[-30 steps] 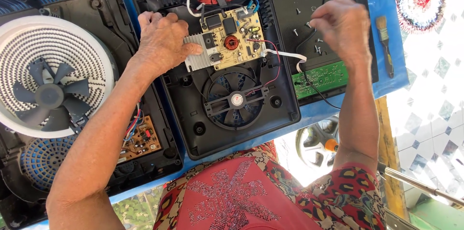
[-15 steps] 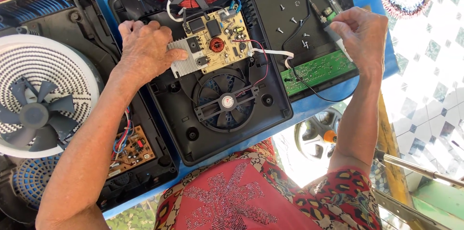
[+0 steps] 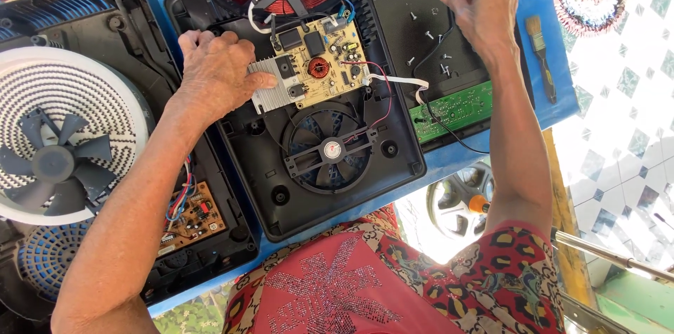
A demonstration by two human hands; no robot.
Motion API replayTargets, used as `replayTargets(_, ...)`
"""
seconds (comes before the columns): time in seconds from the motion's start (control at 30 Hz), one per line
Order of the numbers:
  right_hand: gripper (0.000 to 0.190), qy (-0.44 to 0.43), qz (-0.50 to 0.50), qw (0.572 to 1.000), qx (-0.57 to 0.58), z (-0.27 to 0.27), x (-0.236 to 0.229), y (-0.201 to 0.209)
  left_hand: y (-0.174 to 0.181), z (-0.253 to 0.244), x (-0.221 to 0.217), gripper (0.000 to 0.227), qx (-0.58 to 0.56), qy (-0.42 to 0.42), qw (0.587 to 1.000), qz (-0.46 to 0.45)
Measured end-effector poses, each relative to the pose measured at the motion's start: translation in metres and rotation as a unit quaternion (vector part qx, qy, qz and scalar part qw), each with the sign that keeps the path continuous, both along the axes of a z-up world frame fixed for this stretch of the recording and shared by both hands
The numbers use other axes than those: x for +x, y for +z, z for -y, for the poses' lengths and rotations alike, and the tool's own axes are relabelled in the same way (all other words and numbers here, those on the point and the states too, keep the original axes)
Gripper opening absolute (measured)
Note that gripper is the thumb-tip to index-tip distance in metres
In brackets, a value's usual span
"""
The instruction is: Reassembling the internal components of an induction cooker, including positioning the circuit board, connecting wires, and fastening screws.
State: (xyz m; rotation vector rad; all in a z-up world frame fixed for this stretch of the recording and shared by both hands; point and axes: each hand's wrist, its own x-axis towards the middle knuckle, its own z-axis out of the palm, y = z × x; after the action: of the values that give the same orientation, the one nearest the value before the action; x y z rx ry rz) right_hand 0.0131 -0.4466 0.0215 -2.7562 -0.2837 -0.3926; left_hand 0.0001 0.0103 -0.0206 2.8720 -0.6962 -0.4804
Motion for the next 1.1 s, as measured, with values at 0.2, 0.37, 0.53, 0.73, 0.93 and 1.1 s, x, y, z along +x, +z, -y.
replayTargets(0.2, 0.011, 0.007, -0.030, 0.999, -0.007, -0.017, 0.023, -0.013, 0.000, 0.003, 0.000, 0.058, 0.007, 0.010, 1.000, -0.011)
replayTargets(0.37, 0.013, 0.016, 0.028, 0.994, -0.106, -0.020, 0.041, -0.038, 0.021, 0.005, -0.005, 0.046, 0.000, 0.032, 0.999, -0.035)
replayTargets(0.53, 0.010, -0.033, 0.006, 0.989, -0.142, -0.015, 0.047, -0.055, 0.020, 0.010, -0.006, 0.051, 0.010, 0.046, 0.998, -0.028)
replayTargets(0.73, 0.018, -0.050, -0.056, 0.986, -0.149, -0.011, 0.055, -0.062, 0.034, 0.012, -0.004, 0.053, 0.044, 0.056, 0.996, -0.062)
replayTargets(0.93, 0.025, -0.068, -0.058, 0.991, -0.094, -0.008, 0.057, -0.063, 0.034, 0.012, -0.003, 0.056, 0.050, 0.057, 0.995, -0.064)
replayTargets(1.1, 0.025, -0.039, -0.057, 0.997, 0.029, -0.035, 0.014, 0.000, 0.031, 0.012, -0.002, 0.059, 0.053, 0.057, 0.995, -0.070)
